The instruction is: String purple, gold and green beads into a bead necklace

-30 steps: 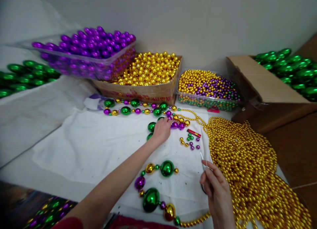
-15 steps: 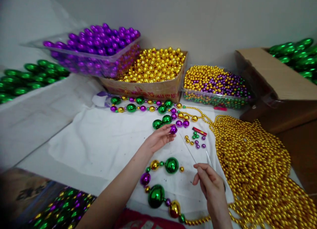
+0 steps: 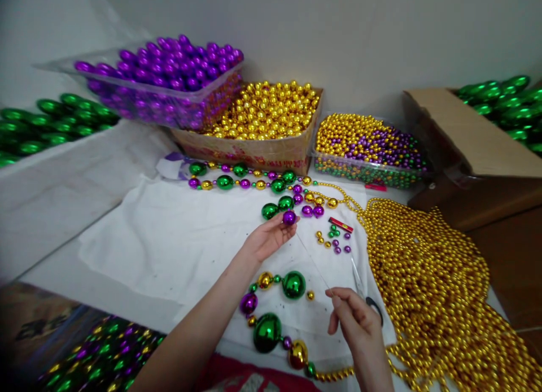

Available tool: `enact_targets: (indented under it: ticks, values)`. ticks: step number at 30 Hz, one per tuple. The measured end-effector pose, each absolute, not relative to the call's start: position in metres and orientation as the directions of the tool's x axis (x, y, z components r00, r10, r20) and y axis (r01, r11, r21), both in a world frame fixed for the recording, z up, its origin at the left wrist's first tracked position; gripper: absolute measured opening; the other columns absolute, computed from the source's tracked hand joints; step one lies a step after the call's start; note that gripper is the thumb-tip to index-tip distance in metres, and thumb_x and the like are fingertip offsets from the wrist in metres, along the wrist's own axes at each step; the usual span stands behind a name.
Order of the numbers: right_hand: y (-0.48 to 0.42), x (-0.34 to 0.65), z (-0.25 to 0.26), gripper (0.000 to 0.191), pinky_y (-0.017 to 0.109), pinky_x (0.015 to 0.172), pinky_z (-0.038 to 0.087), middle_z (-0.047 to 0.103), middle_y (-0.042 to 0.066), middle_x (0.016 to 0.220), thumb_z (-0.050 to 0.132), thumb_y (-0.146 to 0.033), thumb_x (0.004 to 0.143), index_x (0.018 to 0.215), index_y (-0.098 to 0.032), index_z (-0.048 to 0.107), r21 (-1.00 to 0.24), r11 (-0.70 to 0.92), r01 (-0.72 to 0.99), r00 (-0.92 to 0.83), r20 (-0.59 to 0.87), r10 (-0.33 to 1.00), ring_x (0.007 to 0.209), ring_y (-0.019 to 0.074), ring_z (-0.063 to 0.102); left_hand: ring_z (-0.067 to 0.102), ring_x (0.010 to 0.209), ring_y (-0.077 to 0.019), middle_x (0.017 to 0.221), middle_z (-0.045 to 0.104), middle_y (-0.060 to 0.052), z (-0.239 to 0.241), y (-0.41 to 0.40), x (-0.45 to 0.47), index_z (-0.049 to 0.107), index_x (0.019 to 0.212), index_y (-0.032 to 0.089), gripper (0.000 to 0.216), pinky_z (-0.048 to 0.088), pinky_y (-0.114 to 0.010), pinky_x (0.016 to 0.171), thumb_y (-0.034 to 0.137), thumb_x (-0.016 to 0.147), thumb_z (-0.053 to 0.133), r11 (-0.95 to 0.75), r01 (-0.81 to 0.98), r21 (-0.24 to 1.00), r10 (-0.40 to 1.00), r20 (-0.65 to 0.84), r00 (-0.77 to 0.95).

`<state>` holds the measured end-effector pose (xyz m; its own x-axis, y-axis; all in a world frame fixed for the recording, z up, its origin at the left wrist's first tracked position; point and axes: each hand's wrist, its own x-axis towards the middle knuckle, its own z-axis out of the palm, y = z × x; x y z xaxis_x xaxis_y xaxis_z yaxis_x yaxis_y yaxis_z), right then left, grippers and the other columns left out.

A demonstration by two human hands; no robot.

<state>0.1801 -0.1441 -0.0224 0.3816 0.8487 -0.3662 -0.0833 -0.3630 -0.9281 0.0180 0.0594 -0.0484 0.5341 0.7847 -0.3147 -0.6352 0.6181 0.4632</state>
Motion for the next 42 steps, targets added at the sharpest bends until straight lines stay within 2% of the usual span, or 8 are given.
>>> enact_targets:
  ticks: [3,8,13,16,19,26,31,42]
  values:
    - [-0.143,0.179,-0.021,0.046,0.021,0.043,0.013,0.051,0.000,0.047,0.065,-0.054,0.077,0.096,-0.012,0.067,-0.933,-0.348,-0.092,0.390,-0.356,0.849,0.042,0.0066,0.024,0.065,0.076,-0.0148,0.088,0.068,-0.008,-0.045,0.057,0.016,0.062,0.092,0.013,0.010,0.052,-0.029,0.078,0.015,0.083,0.059,0.614,-0.609,0.502,0.786,-0.320,0.529]
    - [-0.142,0.185,-0.020,0.045,0.021,0.043,0.015,0.051,0.000,0.049,0.067,-0.053,0.077,0.098,-0.013,0.066,-0.926,-0.356,-0.128,0.380,-0.377,0.845,0.043,0.0075,0.027,0.064,0.073,-0.0135,0.091,0.068,-0.007,-0.041,0.055,0.012,0.062,0.103,0.016,0.020,0.050,-0.028,0.074,0.017,0.083,0.059,0.609,-0.534,0.586,0.781,-0.330,0.529]
    - [-0.143,0.189,-0.020,0.049,0.021,0.043,0.014,0.052,0.000,0.050,0.066,-0.051,0.079,0.110,-0.013,0.065,-0.919,-0.366,-0.143,0.364,-0.393,0.844,0.042,0.0071,0.025,0.064,0.079,-0.0161,0.089,0.066,-0.005,-0.039,0.053,0.012,0.062,0.110,0.019,0.027,0.050,-0.030,0.076,0.020,0.082,0.061,0.589,-0.498,0.636,0.770,-0.258,0.583]
    - [-0.144,0.189,-0.017,0.048,0.021,0.043,0.015,0.052,0.000,0.050,0.066,-0.048,0.079,0.111,-0.013,0.065,-0.929,-0.350,-0.123,0.372,-0.370,0.851,0.043,0.0075,0.026,0.061,0.078,-0.0140,0.092,0.064,-0.005,-0.039,0.053,0.014,0.064,0.110,0.020,0.027,0.049,-0.028,0.072,0.026,0.083,0.062,0.548,-0.490,0.678,0.790,-0.227,0.570]
    - [-0.146,0.189,-0.014,0.045,0.021,0.043,0.017,0.052,0.000,0.050,0.066,-0.047,0.080,0.109,-0.013,0.066,-0.933,-0.346,-0.098,0.378,-0.356,0.854,0.044,0.0082,0.028,0.058,0.076,-0.0104,0.091,0.064,-0.003,-0.039,0.053,0.017,0.065,0.108,0.020,0.031,0.046,-0.023,0.070,0.018,0.077,0.068,0.504,-0.460,0.731,0.818,-0.232,0.526]
    - [-0.148,0.189,-0.012,0.041,0.021,0.047,0.024,0.050,0.000,0.051,0.067,-0.046,0.080,0.107,-0.015,0.067,-0.930,-0.341,-0.136,0.378,-0.367,0.850,0.050,0.0112,0.037,0.060,0.077,-0.0105,0.088,0.064,-0.003,-0.044,0.050,0.022,0.065,0.090,0.013,0.019,0.047,-0.025,0.074,0.013,0.072,0.071,0.509,-0.534,0.675,0.843,-0.266,0.467]
    - [-0.149,0.189,-0.015,0.045,0.022,0.046,0.025,0.049,0.000,0.050,0.067,-0.050,0.078,0.106,-0.015,0.068,-0.922,-0.361,-0.136,0.390,-0.385,0.836,0.048,0.0116,0.036,0.065,0.080,-0.0152,0.091,0.066,-0.005,-0.043,0.047,0.019,0.062,0.096,0.015,0.018,0.050,-0.030,0.079,0.023,0.080,0.067,0.553,-0.541,0.634,0.816,-0.280,0.506]
    - [-0.155,0.193,-0.018,0.044,0.025,0.051,0.029,0.048,-0.002,0.049,0.060,-0.052,0.083,0.107,-0.017,0.068,-0.935,-0.354,0.030,0.381,-0.317,0.869,0.050,0.0135,0.040,0.063,0.082,-0.0134,0.094,0.066,-0.007,-0.042,0.044,0.020,0.065,0.107,0.017,0.026,0.049,-0.027,0.080,0.017,0.081,0.063,0.549,-0.548,0.631,0.808,-0.232,0.542]
